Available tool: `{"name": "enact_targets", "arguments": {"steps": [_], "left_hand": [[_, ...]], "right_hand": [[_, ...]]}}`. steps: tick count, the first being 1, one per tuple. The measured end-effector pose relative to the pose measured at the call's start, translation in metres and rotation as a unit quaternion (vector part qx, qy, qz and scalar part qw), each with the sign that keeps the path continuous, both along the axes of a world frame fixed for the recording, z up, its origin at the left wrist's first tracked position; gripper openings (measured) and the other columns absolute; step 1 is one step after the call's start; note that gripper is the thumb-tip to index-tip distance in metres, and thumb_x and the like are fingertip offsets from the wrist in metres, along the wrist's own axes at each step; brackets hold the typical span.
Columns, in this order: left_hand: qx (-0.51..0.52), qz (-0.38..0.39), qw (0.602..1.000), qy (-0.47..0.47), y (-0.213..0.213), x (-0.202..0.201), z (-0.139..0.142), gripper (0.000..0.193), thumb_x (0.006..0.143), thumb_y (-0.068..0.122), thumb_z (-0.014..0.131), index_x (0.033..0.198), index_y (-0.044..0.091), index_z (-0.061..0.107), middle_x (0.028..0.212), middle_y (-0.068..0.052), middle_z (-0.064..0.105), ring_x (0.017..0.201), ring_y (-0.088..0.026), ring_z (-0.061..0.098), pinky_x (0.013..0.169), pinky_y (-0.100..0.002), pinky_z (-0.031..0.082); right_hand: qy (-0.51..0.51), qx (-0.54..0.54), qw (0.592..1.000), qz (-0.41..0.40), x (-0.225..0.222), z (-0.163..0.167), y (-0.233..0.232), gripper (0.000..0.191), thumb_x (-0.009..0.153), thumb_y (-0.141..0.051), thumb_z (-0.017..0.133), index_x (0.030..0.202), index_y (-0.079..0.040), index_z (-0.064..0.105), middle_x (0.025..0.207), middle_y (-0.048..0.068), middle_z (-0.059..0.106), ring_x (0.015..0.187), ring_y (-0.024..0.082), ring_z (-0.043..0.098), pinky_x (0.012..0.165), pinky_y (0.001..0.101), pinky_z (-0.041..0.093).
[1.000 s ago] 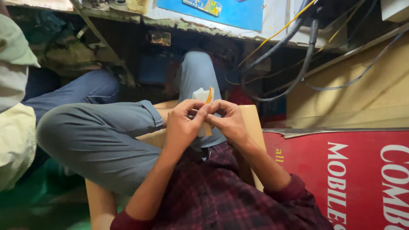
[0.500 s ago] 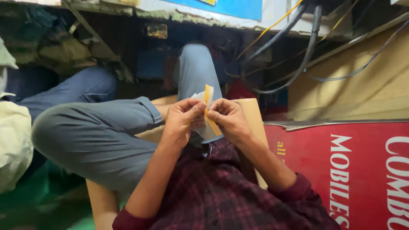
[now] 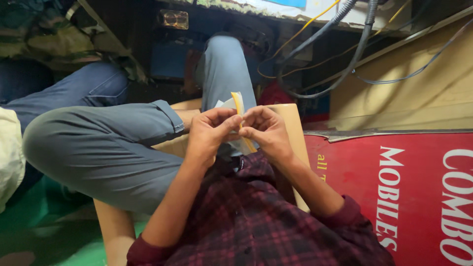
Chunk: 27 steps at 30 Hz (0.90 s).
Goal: The person sits in a chair holding a small circuit board in one hand and a soldering iron in the other, melting solder along the board's edge. They then set the iron down, open a plastic pouch, and take out a phone display to handle it.
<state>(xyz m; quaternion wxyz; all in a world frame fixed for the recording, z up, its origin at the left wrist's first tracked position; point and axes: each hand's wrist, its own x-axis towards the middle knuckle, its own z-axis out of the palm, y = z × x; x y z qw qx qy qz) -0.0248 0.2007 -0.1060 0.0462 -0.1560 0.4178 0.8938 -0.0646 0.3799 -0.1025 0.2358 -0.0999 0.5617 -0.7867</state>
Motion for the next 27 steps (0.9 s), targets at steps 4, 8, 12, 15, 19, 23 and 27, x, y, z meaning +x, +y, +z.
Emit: {"name": "enact_targets", "arguments": {"steps": [4, 8, 12, 15, 19, 23, 27], "left_hand": [[0.036, -0.014, 0.999, 0.012, -0.002, 0.000, -0.006, 0.023, 0.091, 0.006, 0.076, 0.110, -0.007, 0.072, 0.097, -0.012, 0.076, 0.084, -0.018, 0.075, 0.078, -0.036, 0.066], [0.041, -0.029, 0.999, 0.008, -0.004, 0.000, -0.011, 0.023, 0.092, 0.005, 0.075, 0.111, -0.007, 0.073, 0.098, -0.014, 0.077, 0.085, -0.019, 0.076, 0.078, -0.035, 0.065], [0.074, -0.036, 0.996, 0.019, -0.001, 0.000, -0.013, 0.022, 0.091, 0.003, 0.074, 0.111, -0.006, 0.073, 0.099, -0.013, 0.077, 0.085, -0.019, 0.076, 0.080, -0.033, 0.064], [0.043, -0.012, 0.997, 0.062, 0.000, 0.000, -0.006, 0.021, 0.093, 0.001, 0.073, 0.113, -0.005, 0.072, 0.100, -0.009, 0.076, 0.087, -0.014, 0.073, 0.083, -0.028, 0.061], [-0.162, 0.051, 0.980, 0.103, -0.007, 0.010, 0.023, 0.021, 0.092, -0.001, 0.071, 0.113, -0.001, 0.069, 0.093, -0.002, 0.068, 0.081, -0.008, 0.064, 0.075, -0.024, 0.053], [-0.365, 0.087, 0.912, 0.166, -0.012, 0.032, 0.056, 0.016, 0.092, -0.002, 0.070, 0.107, 0.002, 0.065, 0.095, -0.001, 0.066, 0.087, -0.008, 0.066, 0.079, -0.023, 0.058], [-0.371, 0.084, 0.897, 0.226, -0.013, 0.032, 0.071, 0.015, 0.091, -0.004, 0.068, 0.101, 0.003, 0.059, 0.096, -0.004, 0.063, 0.088, -0.012, 0.063, 0.079, -0.025, 0.054]], "right_hand": [[0.013, 0.019, 1.000, -0.009, 0.004, 0.005, 0.000, 0.029, 0.091, 0.002, 0.079, 0.114, -0.002, 0.062, 0.098, 0.003, 0.069, 0.091, 0.009, 0.067, 0.083, 0.0225, 0.054], [-0.044, 0.033, 0.998, -0.017, 0.004, 0.011, -0.002, 0.024, 0.093, -0.001, 0.076, 0.113, -0.002, 0.063, 0.099, 0.005, 0.071, 0.090, 0.012, 0.069, 0.081, 0.0254, 0.057], [-0.088, 0.046, 0.994, -0.033, 0.005, 0.025, -0.002, 0.020, 0.095, -0.001, 0.071, 0.113, -0.001, 0.064, 0.100, 0.008, 0.073, 0.087, 0.015, 0.072, 0.076, 0.0295, 0.062], [-0.020, 0.074, 0.997, -0.024, 0.001, 0.041, 0.001, 0.021, 0.095, 0.000, 0.069, 0.115, -0.002, 0.062, 0.100, 0.008, 0.073, 0.088, 0.014, 0.072, 0.076, 0.0281, 0.062], [0.127, 0.207, 0.966, -0.083, 0.004, 0.064, 0.012, 0.027, 0.092, 0.003, 0.068, 0.115, -0.004, 0.057, 0.092, 0.003, 0.066, 0.079, 0.006, 0.065, 0.069, 0.0210, 0.054], [0.309, 0.375, 0.868, -0.102, 0.020, 0.081, 0.015, 0.017, 0.090, 0.006, 0.070, 0.103, -0.003, 0.065, 0.084, 0.005, 0.064, 0.071, 0.008, 0.062, 0.064, 0.0240, 0.049], [0.404, 0.367, 0.832, -0.100, 0.027, 0.089, 0.011, 0.019, 0.087, 0.008, 0.071, 0.101, -0.003, 0.066, 0.091, 0.009, 0.065, 0.066, 0.013, 0.061, 0.059, 0.0269, 0.048]]}}
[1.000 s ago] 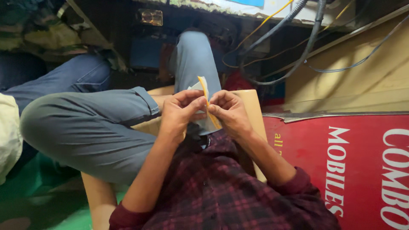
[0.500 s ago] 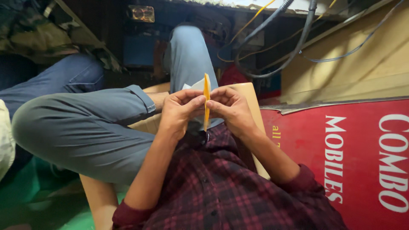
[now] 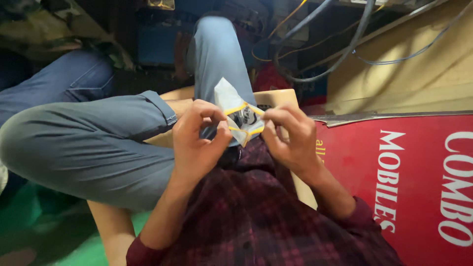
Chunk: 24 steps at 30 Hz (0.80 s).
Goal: The person sits in a chair holding a small circuit board in one hand and a soldering iron in the other, melting solder along the board's edge. They then set the iron down, open a plastic pouch, and take out a phone display to handle it.
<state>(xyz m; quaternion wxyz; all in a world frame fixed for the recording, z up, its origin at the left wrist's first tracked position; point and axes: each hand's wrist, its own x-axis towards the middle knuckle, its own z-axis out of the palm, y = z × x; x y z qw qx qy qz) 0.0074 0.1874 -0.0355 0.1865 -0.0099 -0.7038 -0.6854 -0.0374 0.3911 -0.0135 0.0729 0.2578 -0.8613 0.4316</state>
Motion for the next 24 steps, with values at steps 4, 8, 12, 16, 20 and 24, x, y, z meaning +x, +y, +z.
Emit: {"name": "enact_targets", "arguments": {"steps": [4, 8, 12, 16, 20, 24], "left_hand": [[-0.047, -0.041, 0.998, -0.029, -0.008, -0.009, 0.004, 0.017, 0.087, -0.003, 0.068, 0.100, 0.003, 0.058, 0.090, -0.004, 0.062, 0.084, -0.011, 0.064, 0.079, -0.027, 0.055], [-0.072, -0.104, 0.988, -0.088, -0.019, -0.015, 0.006, 0.022, 0.085, -0.003, 0.069, 0.104, 0.001, 0.059, 0.090, -0.005, 0.063, 0.084, -0.011, 0.065, 0.078, -0.025, 0.055], [-0.064, -0.136, 0.981, -0.125, -0.024, -0.016, 0.009, 0.026, 0.084, -0.003, 0.068, 0.108, 0.001, 0.059, 0.090, -0.005, 0.060, 0.082, -0.013, 0.063, 0.074, -0.026, 0.053], [-0.061, -0.192, 0.966, -0.163, -0.033, -0.019, -0.001, 0.027, 0.085, 0.002, 0.067, 0.110, 0.001, 0.060, 0.087, -0.004, 0.063, 0.080, -0.010, 0.066, 0.070, -0.025, 0.053], [-0.052, -0.147, 0.958, -0.242, -0.048, -0.033, -0.036, 0.028, 0.095, 0.016, 0.071, 0.118, 0.002, 0.064, 0.090, -0.007, 0.067, 0.083, -0.011, 0.065, 0.075, -0.026, 0.054], [-0.038, -0.064, 0.947, -0.314, -0.031, -0.046, -0.086, 0.055, 0.095, 0.032, 0.070, 0.139, 0.005, 0.053, 0.115, -0.008, 0.065, 0.091, -0.015, 0.067, 0.072, -0.031, 0.057]], "right_hand": [[0.077, 0.013, 0.996, 0.051, -0.007, -0.004, -0.005, 0.019, 0.084, 0.007, 0.075, 0.097, -0.005, 0.067, 0.091, 0.009, 0.063, 0.071, 0.021, 0.063, 0.060, 0.0319, 0.049], [0.050, 0.037, 0.995, 0.073, -0.011, -0.009, -0.002, 0.024, 0.084, 0.009, 0.074, 0.104, -0.004, 0.071, 0.091, 0.009, 0.065, 0.070, 0.021, 0.064, 0.060, 0.0320, 0.050], [0.036, 0.046, 0.996, 0.064, -0.013, -0.013, -0.001, 0.027, 0.085, 0.008, 0.075, 0.109, -0.004, 0.072, 0.092, 0.008, 0.065, 0.070, 0.020, 0.064, 0.060, 0.0317, 0.051], [0.019, 0.052, 0.996, 0.070, -0.016, -0.015, -0.004, 0.027, 0.085, 0.009, 0.074, 0.109, -0.003, 0.073, 0.090, 0.008, 0.066, 0.065, 0.018, 0.062, 0.057, 0.0310, 0.050], [0.017, 0.061, 0.996, 0.070, -0.017, -0.015, -0.009, 0.027, 0.083, 0.009, 0.074, 0.108, -0.002, 0.074, 0.086, 0.008, 0.065, 0.062, 0.019, 0.061, 0.056, 0.0315, 0.048], [-0.017, 0.065, 0.996, 0.064, -0.018, -0.015, -0.008, 0.020, 0.087, 0.003, 0.073, 0.107, -0.001, 0.073, 0.092, 0.010, 0.066, 0.071, 0.022, 0.065, 0.062, 0.0334, 0.052]]}}
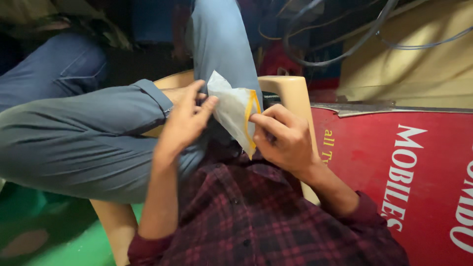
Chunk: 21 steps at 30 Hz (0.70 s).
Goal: The person sits in a chair holding a small circuit board in one hand and a soldering iron in the other, melting solder along the board's edge. They then set the iron down, open a plastic pouch, and take out a phone display to handle it.
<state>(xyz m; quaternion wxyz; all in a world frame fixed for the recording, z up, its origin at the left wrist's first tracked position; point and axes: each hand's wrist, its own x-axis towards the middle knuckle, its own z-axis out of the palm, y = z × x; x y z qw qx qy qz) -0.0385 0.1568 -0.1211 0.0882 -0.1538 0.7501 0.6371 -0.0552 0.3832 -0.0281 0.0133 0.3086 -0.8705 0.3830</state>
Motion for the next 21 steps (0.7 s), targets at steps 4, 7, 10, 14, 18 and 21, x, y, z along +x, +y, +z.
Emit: {"name": "enact_targets", "arguments": {"steps": [4, 7, 10, 14, 18, 21], "left_hand": [[-0.024, 0.035, 0.998, 0.051, 0.033, 0.003, -0.033, 0.063, 0.091, 0.037, 0.076, 0.141, 0.003, 0.056, 0.125, -0.016, 0.069, 0.104, -0.023, 0.068, 0.088, -0.035, 0.055], [-0.062, 0.055, 0.994, 0.071, 0.044, 0.006, -0.040, 0.067, 0.085, 0.037, 0.082, 0.136, 0.001, 0.058, 0.127, -0.019, 0.067, 0.108, -0.026, 0.068, 0.090, -0.036, 0.055], [-0.091, 0.055, 0.987, 0.117, 0.051, 0.010, -0.040, 0.058, 0.083, 0.028, 0.084, 0.129, 0.001, 0.063, 0.120, -0.019, 0.069, 0.108, -0.028, 0.069, 0.093, -0.036, 0.054], [0.029, 0.093, 0.993, 0.073, 0.053, 0.010, -0.046, 0.037, 0.084, 0.017, 0.077, 0.118, 0.004, 0.068, 0.104, -0.010, 0.078, 0.095, -0.019, 0.075, 0.087, -0.030, 0.058], [0.107, 0.081, 0.986, 0.093, 0.046, 0.008, -0.059, 0.026, 0.089, 0.007, 0.073, 0.115, 0.003, 0.069, 0.101, -0.003, 0.077, 0.090, -0.011, 0.071, 0.082, -0.026, 0.056], [0.207, 0.098, 0.970, 0.083, 0.040, 0.007, -0.068, 0.021, 0.093, 0.004, 0.070, 0.114, 0.003, 0.069, 0.099, 0.000, 0.073, 0.087, -0.007, 0.066, 0.080, -0.023, 0.053]], "right_hand": [[-0.141, 0.079, 0.987, 0.015, -0.010, -0.008, 0.016, 0.012, 0.084, -0.005, 0.070, 0.094, -0.001, 0.070, 0.112, 0.019, 0.063, 0.089, 0.030, 0.068, 0.070, 0.0364, 0.056], [-0.169, 0.004, 0.983, 0.077, -0.020, -0.034, 0.025, 0.036, 0.079, -0.001, 0.060, 0.114, 0.003, 0.068, 0.124, 0.018, 0.065, 0.114, 0.035, 0.065, 0.094, 0.0408, 0.054], [-0.118, 0.011, 0.992, 0.046, -0.025, -0.068, 0.030, 0.040, 0.079, 0.003, 0.056, 0.117, 0.004, 0.068, 0.121, 0.022, 0.065, 0.112, 0.038, 0.065, 0.095, 0.0401, 0.052], [-0.309, 0.048, 0.945, -0.093, -0.039, -0.102, 0.037, 0.029, 0.088, -0.003, 0.057, 0.113, 0.000, 0.072, 0.097, 0.011, 0.077, 0.091, 0.021, 0.076, 0.082, 0.0312, 0.059], [-0.415, -0.038, 0.907, -0.057, -0.044, -0.110, 0.040, 0.027, 0.089, -0.004, 0.069, 0.115, -0.001, 0.073, 0.100, 0.003, 0.077, 0.091, 0.014, 0.071, 0.081, 0.0294, 0.058], [-0.453, -0.118, 0.883, -0.038, -0.039, -0.106, 0.035, 0.032, 0.087, -0.001, 0.076, 0.118, -0.001, 0.071, 0.102, 0.000, 0.073, 0.091, 0.011, 0.067, 0.080, 0.0281, 0.056]]}}
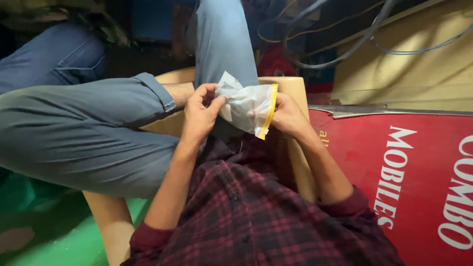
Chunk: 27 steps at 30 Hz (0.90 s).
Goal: The person sits in a chair holding a small circuit board in one hand and a soldering iron in the other, melting solder along the board's edge. They then set the iron down, open a plastic pouch, and take out a phone display to handle it.
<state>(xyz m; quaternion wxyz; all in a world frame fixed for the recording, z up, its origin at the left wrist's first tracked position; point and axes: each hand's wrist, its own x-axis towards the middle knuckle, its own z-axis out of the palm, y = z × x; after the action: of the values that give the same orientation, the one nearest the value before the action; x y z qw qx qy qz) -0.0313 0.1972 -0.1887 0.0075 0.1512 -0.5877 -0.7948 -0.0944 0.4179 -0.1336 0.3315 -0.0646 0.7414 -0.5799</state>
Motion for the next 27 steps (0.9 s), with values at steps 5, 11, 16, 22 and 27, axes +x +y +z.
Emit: {"name": "enact_targets", "arguments": {"steps": [5, 11, 16, 22, 27], "left_hand": [[0.060, 0.056, 0.996, -0.041, 0.000, 0.000, -0.004, 0.013, 0.097, 0.002, 0.071, 0.110, 0.000, 0.071, 0.093, 0.000, 0.067, 0.080, -0.007, 0.056, 0.070, -0.025, 0.044], [-0.109, 0.046, 0.992, 0.034, -0.006, -0.001, -0.005, 0.012, 0.100, 0.004, 0.063, 0.110, 0.002, 0.068, 0.098, 0.003, 0.071, 0.092, -0.005, 0.066, 0.086, -0.021, 0.053], [0.001, 0.006, 1.000, -0.002, -0.011, -0.002, -0.006, 0.016, 0.104, 0.009, 0.060, 0.118, 0.003, 0.067, 0.104, 0.002, 0.068, 0.095, -0.006, 0.060, 0.087, -0.022, 0.049], [0.235, -0.025, 0.971, -0.040, -0.012, -0.003, 0.019, 0.046, 0.102, 0.026, 0.058, 0.141, 0.003, 0.050, 0.127, -0.006, 0.064, 0.114, -0.011, 0.064, 0.100, -0.028, 0.052], [-0.134, -0.066, 0.987, 0.055, -0.003, 0.007, 0.055, 0.101, 0.084, 0.016, 0.084, 0.158, 0.002, 0.017, 0.142, -0.015, 0.050, 0.128, -0.022, 0.054, 0.106, -0.033, 0.044]], "right_hand": [[0.084, 0.002, 0.996, -0.019, -0.001, 0.015, -0.006, 0.033, 0.085, 0.004, 0.070, 0.118, -0.001, 0.069, 0.106, 0.000, 0.073, 0.097, 0.011, 0.069, 0.087, 0.0268, 0.057], [0.112, 0.106, 0.987, 0.044, -0.005, 0.012, -0.008, 0.030, 0.083, 0.003, 0.070, 0.113, 0.000, 0.072, 0.101, 0.003, 0.076, 0.096, 0.013, 0.070, 0.084, 0.0289, 0.057], [0.120, -0.029, 0.992, 0.038, 0.000, -0.002, -0.014, 0.041, 0.090, -0.007, 0.076, 0.129, -0.002, 0.064, 0.116, 0.005, 0.072, 0.104, 0.013, 0.069, 0.089, 0.0289, 0.058], [0.222, -0.056, 0.972, 0.055, 0.007, 0.022, -0.029, 0.061, 0.087, -0.010, 0.080, 0.141, -0.002, 0.052, 0.135, 0.011, 0.062, 0.118, 0.023, 0.061, 0.099, 0.0383, 0.051], [0.323, 0.194, 0.918, 0.124, 0.020, 0.063, -0.046, 0.041, 0.084, -0.012, 0.081, 0.120, -0.004, 0.063, 0.115, 0.015, 0.064, 0.098, 0.038, 0.068, 0.079, 0.0463, 0.055]]}}
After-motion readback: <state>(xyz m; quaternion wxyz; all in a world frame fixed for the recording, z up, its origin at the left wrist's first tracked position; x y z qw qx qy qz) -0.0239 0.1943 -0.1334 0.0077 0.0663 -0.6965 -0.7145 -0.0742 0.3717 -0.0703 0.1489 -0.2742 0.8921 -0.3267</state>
